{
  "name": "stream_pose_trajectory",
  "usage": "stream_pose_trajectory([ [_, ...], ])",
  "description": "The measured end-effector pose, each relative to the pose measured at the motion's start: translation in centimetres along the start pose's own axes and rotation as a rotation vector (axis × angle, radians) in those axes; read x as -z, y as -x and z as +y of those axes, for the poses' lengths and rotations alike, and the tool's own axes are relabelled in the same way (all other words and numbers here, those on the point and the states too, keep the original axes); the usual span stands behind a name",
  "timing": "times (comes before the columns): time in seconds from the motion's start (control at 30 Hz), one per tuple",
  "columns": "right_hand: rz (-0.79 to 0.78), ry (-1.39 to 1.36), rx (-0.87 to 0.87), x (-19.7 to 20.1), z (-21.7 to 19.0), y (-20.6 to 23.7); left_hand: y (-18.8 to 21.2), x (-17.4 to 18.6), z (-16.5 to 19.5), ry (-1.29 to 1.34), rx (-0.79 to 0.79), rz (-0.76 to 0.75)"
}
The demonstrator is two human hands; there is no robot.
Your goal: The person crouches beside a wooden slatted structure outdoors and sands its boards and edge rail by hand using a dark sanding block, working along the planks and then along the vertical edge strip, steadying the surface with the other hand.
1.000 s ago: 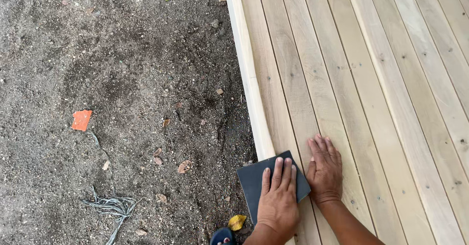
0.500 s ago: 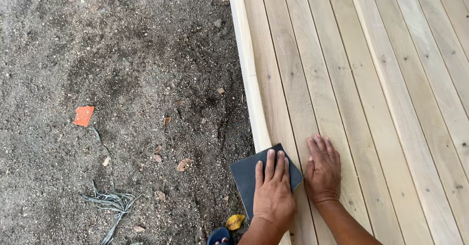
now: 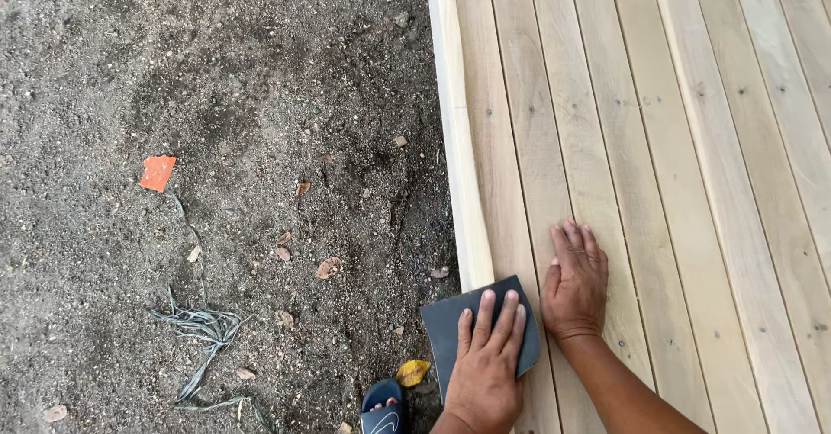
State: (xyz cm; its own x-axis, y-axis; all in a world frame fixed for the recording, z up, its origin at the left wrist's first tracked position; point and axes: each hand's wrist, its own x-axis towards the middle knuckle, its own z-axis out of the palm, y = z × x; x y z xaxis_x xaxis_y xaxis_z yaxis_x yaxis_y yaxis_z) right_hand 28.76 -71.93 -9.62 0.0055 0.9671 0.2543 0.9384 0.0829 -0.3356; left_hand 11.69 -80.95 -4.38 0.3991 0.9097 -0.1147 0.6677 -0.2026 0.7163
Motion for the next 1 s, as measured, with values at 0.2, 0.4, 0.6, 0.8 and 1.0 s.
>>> stream_pose_trajectory([
  [0.2, -0.009, 0.015, -0.006, 0.4, -0.4, -0.1, -8.2, 2.3, -3.4, -0.121, 0.002, 0.17],
  [0.4, -0.028, 0.02, -0.022, 0.7, -0.7, -0.1, -9.9, 3.9, -2.5, -0.214, 0.037, 0.211],
  [0.6, -0.011, 0.019, 0.005, 0.7, -0.8, -0.2, 1.4, -1.4, 0.4, -0.056, 0.009, -0.005],
  [0.8, -0.023, 0.015, 0.003, 0.6, -0.6, -0.2, -7.2, 0.0, -1.9, -0.175, 0.08, 0.23],
  [1.0, -0.007, 0.026, 0.013, 0.4, -0.4, -0.2, -5.7, 0.3, -0.7, -0.264, 0.075, 0.261],
])
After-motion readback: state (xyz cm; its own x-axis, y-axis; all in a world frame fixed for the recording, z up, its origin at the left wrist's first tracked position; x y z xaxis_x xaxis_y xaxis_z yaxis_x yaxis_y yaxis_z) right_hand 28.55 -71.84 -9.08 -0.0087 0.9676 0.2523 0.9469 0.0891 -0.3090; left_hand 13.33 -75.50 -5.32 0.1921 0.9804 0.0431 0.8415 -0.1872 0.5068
